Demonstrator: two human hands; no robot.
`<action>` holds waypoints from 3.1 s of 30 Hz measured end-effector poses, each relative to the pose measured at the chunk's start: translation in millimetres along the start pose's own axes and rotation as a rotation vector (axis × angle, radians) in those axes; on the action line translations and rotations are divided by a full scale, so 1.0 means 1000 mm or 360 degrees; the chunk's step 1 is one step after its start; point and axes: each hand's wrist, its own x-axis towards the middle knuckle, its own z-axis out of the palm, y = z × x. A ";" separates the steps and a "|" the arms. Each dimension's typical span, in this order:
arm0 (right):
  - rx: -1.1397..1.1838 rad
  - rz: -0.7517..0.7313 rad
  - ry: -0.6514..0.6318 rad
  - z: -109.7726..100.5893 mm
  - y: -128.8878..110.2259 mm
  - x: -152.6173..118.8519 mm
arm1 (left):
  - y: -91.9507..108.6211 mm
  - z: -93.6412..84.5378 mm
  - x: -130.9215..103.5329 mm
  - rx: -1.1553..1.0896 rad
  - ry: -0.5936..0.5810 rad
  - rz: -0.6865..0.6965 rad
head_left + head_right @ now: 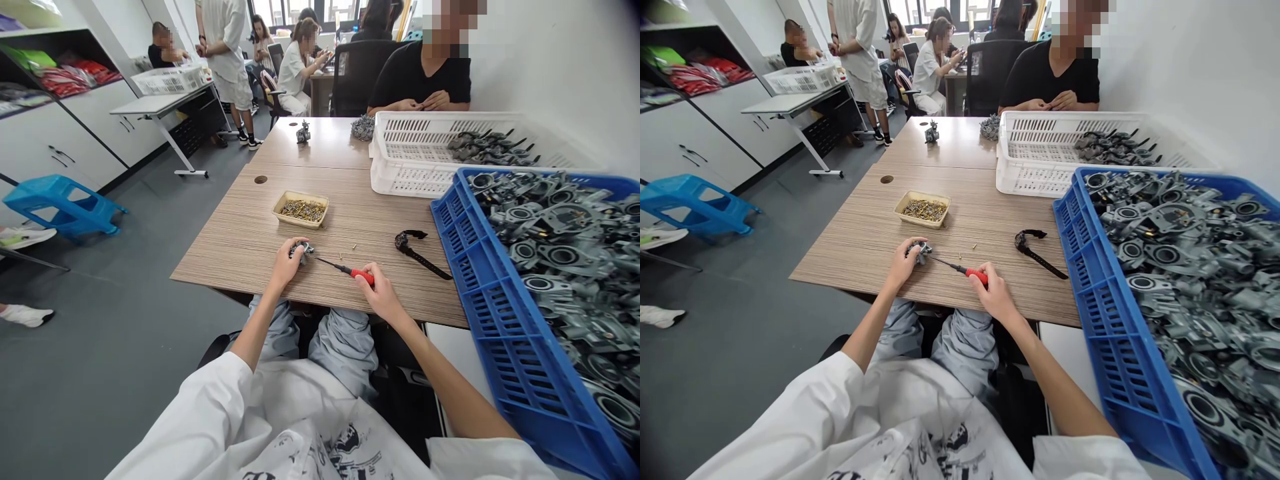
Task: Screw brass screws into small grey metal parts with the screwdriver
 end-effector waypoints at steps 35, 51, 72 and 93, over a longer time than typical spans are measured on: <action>-0.0030 0.0017 -0.0008 0.000 0.001 -0.001 | -0.001 0.000 0.000 0.0038 0.0002 -0.0002; -0.0036 0.0030 -0.0023 0.001 0.004 -0.001 | -0.001 0.000 0.000 0.0030 0.0004 -0.0010; -0.0035 0.0006 -0.0008 0.000 0.000 0.000 | 0.000 0.000 0.000 0.0047 0.0000 -0.0001; -0.0012 0.0023 -0.0020 0.000 0.000 -0.001 | 0.001 0.000 0.000 0.0019 0.0001 -0.0005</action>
